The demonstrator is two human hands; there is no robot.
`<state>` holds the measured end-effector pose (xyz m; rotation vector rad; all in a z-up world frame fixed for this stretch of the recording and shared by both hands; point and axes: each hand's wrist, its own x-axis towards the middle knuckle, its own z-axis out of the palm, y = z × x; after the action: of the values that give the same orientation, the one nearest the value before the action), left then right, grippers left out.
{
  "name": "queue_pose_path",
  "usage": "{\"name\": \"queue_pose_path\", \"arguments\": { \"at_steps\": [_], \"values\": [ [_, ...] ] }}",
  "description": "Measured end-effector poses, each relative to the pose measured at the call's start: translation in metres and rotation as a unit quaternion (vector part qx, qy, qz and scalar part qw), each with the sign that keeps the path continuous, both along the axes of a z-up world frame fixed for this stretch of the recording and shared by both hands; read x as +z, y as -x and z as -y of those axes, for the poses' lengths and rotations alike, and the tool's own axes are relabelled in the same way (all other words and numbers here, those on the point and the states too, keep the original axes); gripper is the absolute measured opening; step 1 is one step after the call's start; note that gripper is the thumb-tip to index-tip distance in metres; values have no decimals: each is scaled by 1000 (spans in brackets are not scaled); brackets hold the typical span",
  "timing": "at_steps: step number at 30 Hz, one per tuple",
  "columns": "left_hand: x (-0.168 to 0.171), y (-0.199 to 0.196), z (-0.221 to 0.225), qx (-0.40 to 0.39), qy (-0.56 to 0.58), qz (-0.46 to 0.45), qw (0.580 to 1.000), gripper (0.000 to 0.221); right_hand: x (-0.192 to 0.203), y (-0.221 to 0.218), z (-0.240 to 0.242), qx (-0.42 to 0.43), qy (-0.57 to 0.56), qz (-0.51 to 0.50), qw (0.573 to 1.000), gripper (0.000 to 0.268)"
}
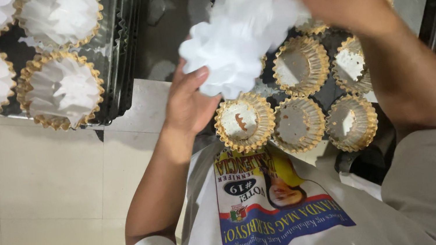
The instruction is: The person places white paper liners into larger brown paper cups arranged in muffin tins on a counter, then walks toward a sink.
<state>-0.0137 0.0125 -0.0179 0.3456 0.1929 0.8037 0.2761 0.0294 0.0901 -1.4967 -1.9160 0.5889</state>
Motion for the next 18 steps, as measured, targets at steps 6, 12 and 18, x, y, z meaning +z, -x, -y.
{"name": "queue_pose_path", "arguments": {
  "at_steps": [6,12,18],
  "values": [
    [5,29,-3,30,27,-8,999,75,-73,-29,-30,-114,-41,159,980,18],
    [15,40,-6,33,26,17,999,83,-91,-22,-24,-118,-142,230,955,39],
    [21,45,-10,-10,9,79,997,106,-60,9,-13,14,-180,274,944,26]
  ]
}}
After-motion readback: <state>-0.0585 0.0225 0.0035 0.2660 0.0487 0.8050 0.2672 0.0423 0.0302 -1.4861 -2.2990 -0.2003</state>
